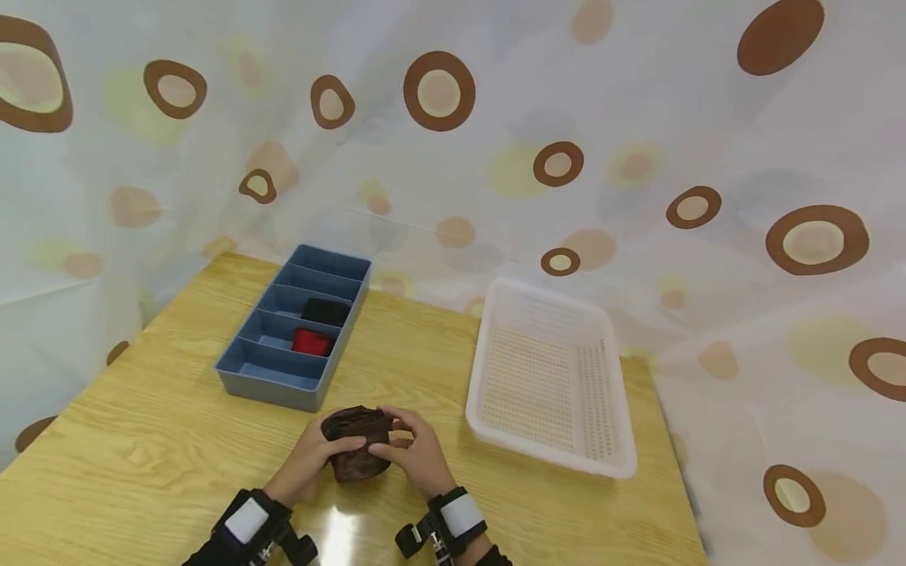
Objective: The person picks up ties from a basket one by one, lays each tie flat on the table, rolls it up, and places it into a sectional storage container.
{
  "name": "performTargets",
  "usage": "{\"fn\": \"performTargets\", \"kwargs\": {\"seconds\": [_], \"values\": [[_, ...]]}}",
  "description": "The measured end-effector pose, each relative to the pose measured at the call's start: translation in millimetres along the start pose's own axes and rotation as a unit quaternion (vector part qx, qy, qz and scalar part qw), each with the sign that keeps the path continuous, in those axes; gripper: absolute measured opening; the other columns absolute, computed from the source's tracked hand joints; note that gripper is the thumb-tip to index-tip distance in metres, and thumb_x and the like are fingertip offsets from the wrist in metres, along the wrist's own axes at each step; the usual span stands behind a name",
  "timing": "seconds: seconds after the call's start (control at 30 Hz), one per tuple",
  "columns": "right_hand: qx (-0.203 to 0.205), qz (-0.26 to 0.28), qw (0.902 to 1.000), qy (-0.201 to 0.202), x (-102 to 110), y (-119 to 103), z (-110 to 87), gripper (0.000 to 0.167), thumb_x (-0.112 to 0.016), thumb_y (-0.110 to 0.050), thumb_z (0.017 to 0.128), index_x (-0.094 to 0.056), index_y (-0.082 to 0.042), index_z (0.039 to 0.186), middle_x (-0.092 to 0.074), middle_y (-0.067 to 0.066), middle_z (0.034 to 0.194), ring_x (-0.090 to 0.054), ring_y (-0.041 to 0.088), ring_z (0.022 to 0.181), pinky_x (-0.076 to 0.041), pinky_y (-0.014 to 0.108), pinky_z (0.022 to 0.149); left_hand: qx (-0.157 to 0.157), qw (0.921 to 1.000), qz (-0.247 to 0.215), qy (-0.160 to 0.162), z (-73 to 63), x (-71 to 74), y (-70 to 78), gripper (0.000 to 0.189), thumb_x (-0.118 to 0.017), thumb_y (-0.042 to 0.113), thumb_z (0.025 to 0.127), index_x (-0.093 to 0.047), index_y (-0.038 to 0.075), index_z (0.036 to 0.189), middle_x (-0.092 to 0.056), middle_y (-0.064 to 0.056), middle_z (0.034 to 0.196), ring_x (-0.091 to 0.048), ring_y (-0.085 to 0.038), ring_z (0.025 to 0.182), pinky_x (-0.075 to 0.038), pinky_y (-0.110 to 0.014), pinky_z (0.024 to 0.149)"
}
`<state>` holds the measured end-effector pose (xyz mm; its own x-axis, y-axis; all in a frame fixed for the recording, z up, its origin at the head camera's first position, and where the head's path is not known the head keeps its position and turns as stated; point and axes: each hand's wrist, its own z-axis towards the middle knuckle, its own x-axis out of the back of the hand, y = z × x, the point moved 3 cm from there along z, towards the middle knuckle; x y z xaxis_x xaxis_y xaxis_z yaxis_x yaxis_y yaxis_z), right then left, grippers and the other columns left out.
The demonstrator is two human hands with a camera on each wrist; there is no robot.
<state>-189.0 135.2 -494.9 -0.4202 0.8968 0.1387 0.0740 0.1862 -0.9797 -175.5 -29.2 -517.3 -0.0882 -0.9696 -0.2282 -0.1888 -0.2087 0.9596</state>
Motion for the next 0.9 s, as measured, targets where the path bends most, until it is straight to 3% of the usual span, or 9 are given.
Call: {"fn": "performTargets", "kwargs": {"seconds": [0.1,0.2,0.47,0.57,0.63,0.7,0.73,0.83,0.9], "values": [[-0.001,0.019,0.9991,-0.038,-7.1,-9.3,6.8,0.061,-0.062,-0.018,0.090,-0.035,-0.009,0.145,-0.039,0.018,0.142,-0.049,0.028,0.118,-0.048,0.036,0.091,-0.021,0.9989,-0.009,0.040,-2.1,7.5,7.4,0.050,-0.069,0.005,0.079,-0.053,-0.002,0.126,-0.060,-0.019,0.120,-0.060,-0.020,0.104,-0.048,-0.030,0.089],[-0.005,0.040,0.9978,-0.054,-14.4,-15.0,12.3,0.065,-0.059,-0.018,0.093,-0.027,-0.006,0.148,-0.039,0.025,0.142,-0.052,0.034,0.120,-0.049,0.038,0.093,-0.034,0.9971,-0.022,0.064,-2.4,12.5,11.0,0.051,-0.068,0.003,0.080,-0.051,-0.002,0.128,-0.058,-0.019,0.122,-0.060,-0.022,0.106,-0.048,-0.029,0.089],[0.000,0.032,0.9995,0.008,-26.4,-22.0,22.9,0.054,-0.063,-0.016,0.090,-0.043,0.005,0.135,-0.050,0.025,0.130,-0.062,0.027,0.106,-0.053,0.031,0.086,-0.032,0.9965,-0.035,0.069,-4.2,18.6,12.9,0.051,-0.064,0.007,0.086,-0.046,-0.001,0.133,-0.053,-0.021,0.130,-0.056,-0.028,0.116,-0.048,-0.033,0.093],[0.009,0.034,0.9993,0.013,-31.2,-28.0,31.4,0.051,-0.063,-0.012,0.089,-0.044,0.007,0.132,-0.052,0.027,0.128,-0.062,0.022,0.104,-0.053,0.030,0.085,-0.034,0.9967,0.003,0.074,-5.8,22.4,18.8,0.055,-0.063,0.013,0.089,-0.039,0.002,0.137,-0.049,-0.021,0.134,-0.051,-0.033,0.121,-0.045,-0.040,0.098],[0.022,0.026,0.9991,0.025,-34.5,-36.1,40.4,0.049,-0.064,-0.010,0.088,-0.046,0.006,0.131,-0.054,0.025,0.127,-0.061,0.018,0.103,-0.052,0.027,0.085,-0.059,0.9936,0.040,0.088,-5.8,27.9,26.9,0.059,-0.063,0.015,0.089,-0.033,0.003,0.139,-0.044,-0.022,0.137,-0.047,-0.036,0.125,-0.043,-0.046,0.100],[0.053,0.004,0.9974,0.049,-37.4,-47.4,53.4,0.048,-0.066,-0.009,0.086,-0.049,0.004,0.129,-0.056,0.023,0.124,-0.060,0.019,0.101,-0.051,0.028,0.084,-0.100,0.9835,0.092,0.120,-5.7,37.0,36.4,0.062,-0.063,0.015,0.089,-0.029,0.002,0.139,-0.041,-0.023,0.137,-0.045,-0.038,0.125,-0.040,-0.050,0.101],[0.073,-0.016,0.9951,0.064,-38.9,-53.9,61.0,0.047,-0.067,-0.009,0.085,-0.051,0.002,0.128,-0.057,0.022,0.123,-0.059,0.020,0.100,-0.051,0.029,0.083,-0.125,0.9744,0.122,0.142,-5.7,42.7,41.3,0.063,-0.063,0.015,0.089,-0.028,0.001,0.139,-0.039,-0.024,0.137,-0.044,-0.039,0.125,-0.039,-0.052,0.102],[0.137,-0.101,0.9798,0.105,-44.5,-69.3,86.6,0.048,-0.070,-0.010,0.083,-0.051,-0.002,0.127,-0.058,0.018,0.121,-0.059,0.026,0.102,-0.050,0.034,0.084,-0.185,0.9365,0.214,0.207,-4.9,62.9,51.2,0.063,-0.065,0.008,0.087,-0.029,-0.003,0.138,-0.036,-0.027,0.133,-0.038,-0.040,0.124,-0.035,-0.055,0.101],[0.167,-0.160,0.9670,0.107,-50.8,-76.3,102.5,0.050,-0.070,-0.010,0.083,-0.049,-0.002,0.127,-0.058,0.018,0.121,-0.058,0.031,0.103,-0.050,0.040,0.085,-0.188,0.9079,0.287,0.241,-3.5,76.6,52.5,0.063,-0.067,0.005,0.085,-0.031,-0.004,0.136,-0.033,-0.027,0.132,-0.033,-0.041,0.124,-0.034,-0.056,0.100]]}}
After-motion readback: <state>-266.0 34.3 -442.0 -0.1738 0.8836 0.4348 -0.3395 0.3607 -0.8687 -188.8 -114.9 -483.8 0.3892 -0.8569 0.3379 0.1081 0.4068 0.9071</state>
